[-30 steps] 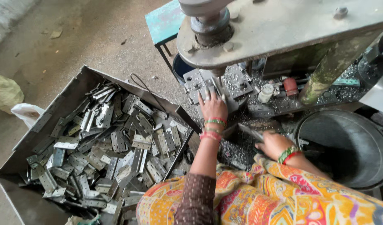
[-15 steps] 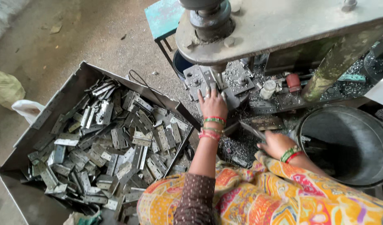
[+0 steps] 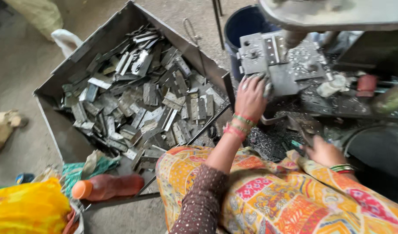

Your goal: The person operates a manual press machine to process metal hinge components. They pick each piece from a metal bin, place it under the press, activate the lever, and return the processed piece to the bin.

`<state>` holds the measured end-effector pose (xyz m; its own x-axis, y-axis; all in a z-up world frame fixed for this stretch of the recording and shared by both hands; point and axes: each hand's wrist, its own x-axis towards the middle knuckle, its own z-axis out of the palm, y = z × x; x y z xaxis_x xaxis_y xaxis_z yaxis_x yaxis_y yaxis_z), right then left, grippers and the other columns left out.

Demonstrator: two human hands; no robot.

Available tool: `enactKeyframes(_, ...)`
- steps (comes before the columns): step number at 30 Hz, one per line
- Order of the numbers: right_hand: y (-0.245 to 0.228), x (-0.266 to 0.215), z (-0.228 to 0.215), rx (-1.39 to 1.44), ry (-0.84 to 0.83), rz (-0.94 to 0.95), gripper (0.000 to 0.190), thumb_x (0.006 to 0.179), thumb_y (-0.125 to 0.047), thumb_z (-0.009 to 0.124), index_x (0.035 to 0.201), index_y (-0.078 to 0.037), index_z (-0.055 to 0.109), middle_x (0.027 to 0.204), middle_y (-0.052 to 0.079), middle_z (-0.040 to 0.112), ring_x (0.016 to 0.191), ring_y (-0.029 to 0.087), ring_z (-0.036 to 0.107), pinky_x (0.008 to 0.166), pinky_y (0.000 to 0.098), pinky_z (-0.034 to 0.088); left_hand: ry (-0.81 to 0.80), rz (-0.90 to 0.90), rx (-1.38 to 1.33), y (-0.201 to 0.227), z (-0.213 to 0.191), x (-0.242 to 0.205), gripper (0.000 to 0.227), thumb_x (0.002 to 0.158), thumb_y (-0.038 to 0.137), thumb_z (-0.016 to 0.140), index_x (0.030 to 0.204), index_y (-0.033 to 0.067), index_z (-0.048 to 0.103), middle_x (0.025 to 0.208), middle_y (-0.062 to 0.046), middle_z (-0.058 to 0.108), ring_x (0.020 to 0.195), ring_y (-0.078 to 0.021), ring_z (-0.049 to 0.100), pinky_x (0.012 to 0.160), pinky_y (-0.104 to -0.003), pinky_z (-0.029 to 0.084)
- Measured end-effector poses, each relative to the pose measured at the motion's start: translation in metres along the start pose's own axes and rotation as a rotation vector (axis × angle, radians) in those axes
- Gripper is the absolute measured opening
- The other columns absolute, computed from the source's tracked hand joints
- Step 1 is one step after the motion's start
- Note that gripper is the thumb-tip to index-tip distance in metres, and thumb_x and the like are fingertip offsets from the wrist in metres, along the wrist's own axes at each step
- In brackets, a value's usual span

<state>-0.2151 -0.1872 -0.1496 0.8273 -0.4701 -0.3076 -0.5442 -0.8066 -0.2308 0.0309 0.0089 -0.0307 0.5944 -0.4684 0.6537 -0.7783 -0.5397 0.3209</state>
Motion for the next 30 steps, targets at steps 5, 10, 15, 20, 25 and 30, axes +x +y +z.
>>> enactKeyframes(5,-0.024,-0.002,-0.058,-0.085,0.013,-0.065,0.055,0.093,-0.062,0.060,0.100,-0.007,0.063,0.087,0.024,0.075,0.085,0.046,0.074,0.076,0.0565,0.059,-0.089,-0.492,0.202,-0.112,-0.035,-0.076,0.036,0.098,0.021,0.064,0.129,0.0040,0.062,0.136,-0.014,0.061,0.114,-0.0316,0.063,0.098,-0.045,0.051)
enactKeyframes(10,-0.037,-0.003,-0.076,-0.080,-0.031,-0.032,0.054,0.090,-0.061,0.060,0.101,-0.008,0.064,0.089,0.024,0.075,0.086,0.046,0.074,0.077,0.0571,0.058,-0.845,-0.310,0.559,-0.211,-0.034,-0.076,0.074,0.085,0.010,0.071,0.151,0.0183,0.038,0.161,-0.008,0.034,0.148,-0.0291,0.036,0.115,-0.049,0.031)
enactKeyframes(15,-0.036,-0.006,-0.074,-0.091,-0.034,-0.026,0.055,0.091,-0.061,0.060,0.102,-0.007,0.064,0.090,0.024,0.076,0.087,0.045,0.074,0.077,0.0563,0.059,-1.297,-0.317,0.536,-0.249,-0.025,-0.053,0.098,0.083,0.013,0.081,0.161,0.0263,0.024,0.170,-0.004,0.017,0.156,-0.0249,0.024,0.127,-0.048,0.019)
enactKeyframes(20,-0.039,-0.010,-0.078,-0.072,-0.036,-0.004,0.055,0.091,-0.061,0.061,0.103,-0.007,0.064,0.089,0.024,0.075,0.087,0.046,0.074,0.077,0.0566,0.058,-1.254,-0.352,0.468,-0.261,-0.020,-0.057,0.102,0.080,0.012,0.083,0.162,0.0301,0.025,0.153,-0.018,0.035,0.133,-0.0356,0.047,0.111,-0.047,0.041)
enactKeyframes(25,-0.043,-0.011,-0.079,-0.065,-0.051,0.012,0.054,0.092,-0.060,0.061,0.103,-0.007,0.064,0.088,0.024,0.075,0.087,0.046,0.074,0.078,0.0567,0.058,-0.905,-0.410,0.251,-0.276,-0.034,-0.086,0.097,0.075,0.016,0.089,0.155,0.0245,0.034,0.136,-0.025,0.047,0.112,-0.0418,0.062,0.098,-0.046,0.055)
enactKeyframes(30,-0.042,-0.011,-0.079,-0.071,-0.035,0.000,0.054,0.092,-0.060,0.061,0.103,-0.007,0.064,0.089,0.025,0.075,0.087,0.046,0.074,0.077,0.0568,0.058,-0.701,-0.452,0.187,-0.261,-0.067,-0.128,0.097,0.071,0.011,0.087,0.155,0.0266,0.042,0.146,-0.021,0.045,0.110,-0.0404,0.066,0.097,-0.043,0.057)
